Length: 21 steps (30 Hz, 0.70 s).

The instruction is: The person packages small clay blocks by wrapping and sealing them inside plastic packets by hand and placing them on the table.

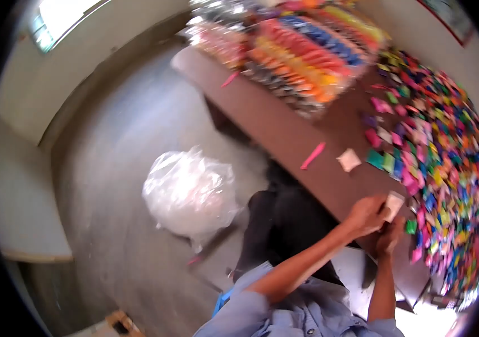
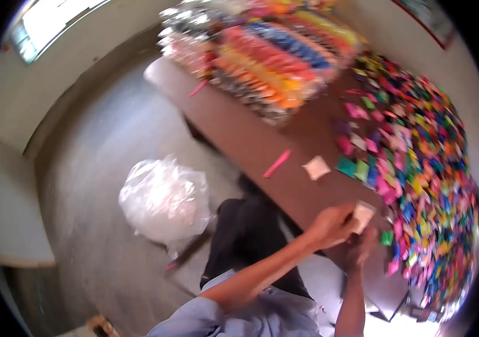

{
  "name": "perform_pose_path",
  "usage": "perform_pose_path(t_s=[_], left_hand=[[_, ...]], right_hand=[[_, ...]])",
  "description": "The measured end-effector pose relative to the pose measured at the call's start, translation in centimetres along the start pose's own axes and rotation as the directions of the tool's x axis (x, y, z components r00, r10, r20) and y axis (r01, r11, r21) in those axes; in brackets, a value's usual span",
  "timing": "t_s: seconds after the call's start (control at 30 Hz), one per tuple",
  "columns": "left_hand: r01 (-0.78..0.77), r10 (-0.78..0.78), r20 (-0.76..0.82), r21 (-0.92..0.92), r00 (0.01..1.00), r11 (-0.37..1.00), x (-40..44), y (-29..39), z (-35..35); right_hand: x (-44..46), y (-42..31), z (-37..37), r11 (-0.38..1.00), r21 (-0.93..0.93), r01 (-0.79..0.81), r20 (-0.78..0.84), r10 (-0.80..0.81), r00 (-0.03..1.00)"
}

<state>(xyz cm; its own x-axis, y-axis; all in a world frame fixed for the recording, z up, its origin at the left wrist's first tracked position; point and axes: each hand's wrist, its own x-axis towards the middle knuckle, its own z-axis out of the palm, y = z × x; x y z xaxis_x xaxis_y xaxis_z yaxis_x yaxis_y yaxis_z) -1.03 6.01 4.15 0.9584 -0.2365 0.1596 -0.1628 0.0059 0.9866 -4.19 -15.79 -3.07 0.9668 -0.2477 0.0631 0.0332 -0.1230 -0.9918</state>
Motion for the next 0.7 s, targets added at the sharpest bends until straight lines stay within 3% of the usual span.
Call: perform_pose_path(t_s=[0.03, 0.1, 0.17, 0.27, 0.33, 0.37, 0.5, 0.57, 0.6, 0.63, 0.7], left_hand=[[0.008, -0.008, 0.026, -0.018, 1.0, 1.0, 0.1, 0.1, 0.0], [-0.066, 0.067, -0.01, 0.128, 0.998, 0.99, -0.2, 0.4, -0.4], [-0.079, 0.087, -0.052, 0.153, 0.995, 0.985, -0.4, 1.3, -1.0], [-0.1, 0.111, -0.064, 0.152, 0.992, 0.983, -0.5, 0.9, -1.1], [-0.024, 0.028, -0.016, 0.206, 0.999, 0.978, -0.4, 0.6, -0.8], [-0.067, 0.068, -0.001, 0.174, 0.998, 0.982, -0.4, 0.2, -0.4], [-0.098, 0.099, -0.001, 0.173, 0.995, 0.98, -0.8, -1.5, 0.6], [0.096, -0.104, 0.026, 0.205, 0.994, 0.974, -1.2, -3.4, 0.7], [0.102, -0.113, 0.042, 0.203, 0.993, 0.974, -1.2, -3.3, 0.7], [0.077, -0.082, 0.029, 0.145, 0.996, 0.986, -1.4, -2.7, 0.6], [0.064, -0.067, 0.028, 0.08, 0.997, 0.995, -1.6, -2.5, 0.6]], right_hand=[[-0.4, -0.1, 0.4, 0.996, 0.087, 0.006, 0.02, -0.008, 1.0], [-0.8, -0.3, 1.0, 0.968, 0.25, 0.01, 0.059, -0.025, 0.998], [-0.9, -0.9, 1.4, 0.996, 0.051, -0.072, -0.029, 0.074, 0.997], [-1.5, -3.6, 2.7, 0.991, 0.08, -0.108, -0.003, 0.109, 0.994], [-1.7, -3.8, 3.0, 0.999, 0.02, -0.033, 0.033, 0.032, 0.999], [-1.8, -3.6, 3.4, 0.997, -0.08, -0.007, 0.002, 0.007, 1.0], [-1.6, -3.5, 2.9, 0.987, -0.15, 0.06, 0.034, -0.056, 0.998], [-1.3, -3.0, 2.5, 0.975, -0.185, 0.127, 0.105, -0.109, 0.989], [-1.5, -2.7, 2.2, 0.954, -0.254, 0.157, 0.135, -0.125, 0.983], [-1.6, -3.9, 2.7, 0.955, -0.26, 0.14, 0.118, -0.112, 0.987], [-1.8, -6.3, 4.1, 0.997, -0.078, 0.012, 0.109, -0.004, 0.994]])
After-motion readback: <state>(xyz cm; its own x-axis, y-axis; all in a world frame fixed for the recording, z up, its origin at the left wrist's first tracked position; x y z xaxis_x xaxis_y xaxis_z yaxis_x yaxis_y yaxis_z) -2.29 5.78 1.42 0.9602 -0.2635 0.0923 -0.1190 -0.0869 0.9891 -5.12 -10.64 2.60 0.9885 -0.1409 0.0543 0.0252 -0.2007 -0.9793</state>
